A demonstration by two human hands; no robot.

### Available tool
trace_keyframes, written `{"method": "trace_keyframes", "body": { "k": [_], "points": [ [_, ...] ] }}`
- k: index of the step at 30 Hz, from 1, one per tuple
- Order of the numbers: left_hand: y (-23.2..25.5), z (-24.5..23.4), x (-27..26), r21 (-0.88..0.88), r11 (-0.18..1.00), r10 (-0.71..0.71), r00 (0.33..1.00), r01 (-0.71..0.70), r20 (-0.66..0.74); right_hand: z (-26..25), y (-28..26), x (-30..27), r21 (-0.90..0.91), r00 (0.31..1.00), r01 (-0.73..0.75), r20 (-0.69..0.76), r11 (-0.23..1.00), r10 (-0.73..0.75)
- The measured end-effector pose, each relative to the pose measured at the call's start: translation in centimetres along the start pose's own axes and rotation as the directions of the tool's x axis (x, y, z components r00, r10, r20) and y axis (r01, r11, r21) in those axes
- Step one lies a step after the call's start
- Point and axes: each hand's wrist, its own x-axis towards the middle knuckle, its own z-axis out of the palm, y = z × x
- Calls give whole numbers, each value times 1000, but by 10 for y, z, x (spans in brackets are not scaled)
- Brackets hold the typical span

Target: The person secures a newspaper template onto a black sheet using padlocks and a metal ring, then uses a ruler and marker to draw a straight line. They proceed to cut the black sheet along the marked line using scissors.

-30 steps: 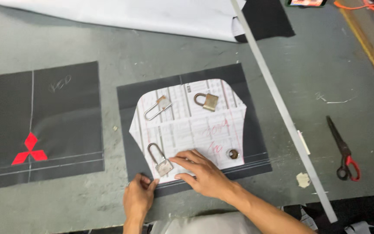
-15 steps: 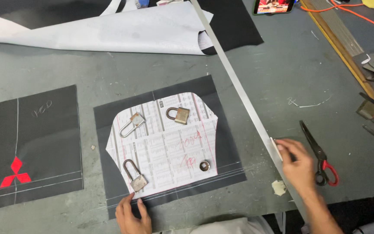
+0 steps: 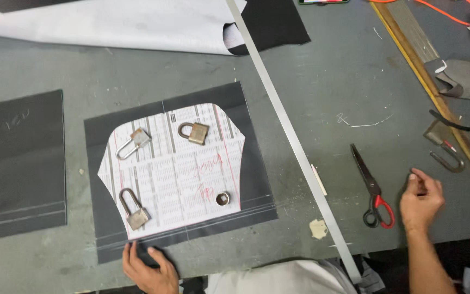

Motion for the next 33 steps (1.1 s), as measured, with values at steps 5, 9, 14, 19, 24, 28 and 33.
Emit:
{"method": "trace_keyframes", "body": {
  "k": [5,9,14,19,24,28,33],
  "points": [
    [9,1,2,75,997,-36,999,37,-11,8,10,5,35,999,1,-51,999,0],
    [-4,9,-3,148,988,-47,998,51,-32,10,9,5,53,997,-1,-73,999,5],
    [-16,18,-3,188,982,11,998,0,-60,6,11,5,41,998,-20,-62,999,22],
    [-14,10,-7,197,978,-77,996,68,40,10,14,6,116,998,-23,-61,993,30],
    [-7,7,-4,216,976,-42,998,29,52,11,14,5,84,997,-33,-70,996,39],
    [-7,7,-3,217,976,-24,999,19,22,10,11,4,109,998,-36,-47,993,41],
    [-8,7,-2,184,980,-81,995,71,49,10,7,5,88,997,-66,-44,994,70]
  ]
}}
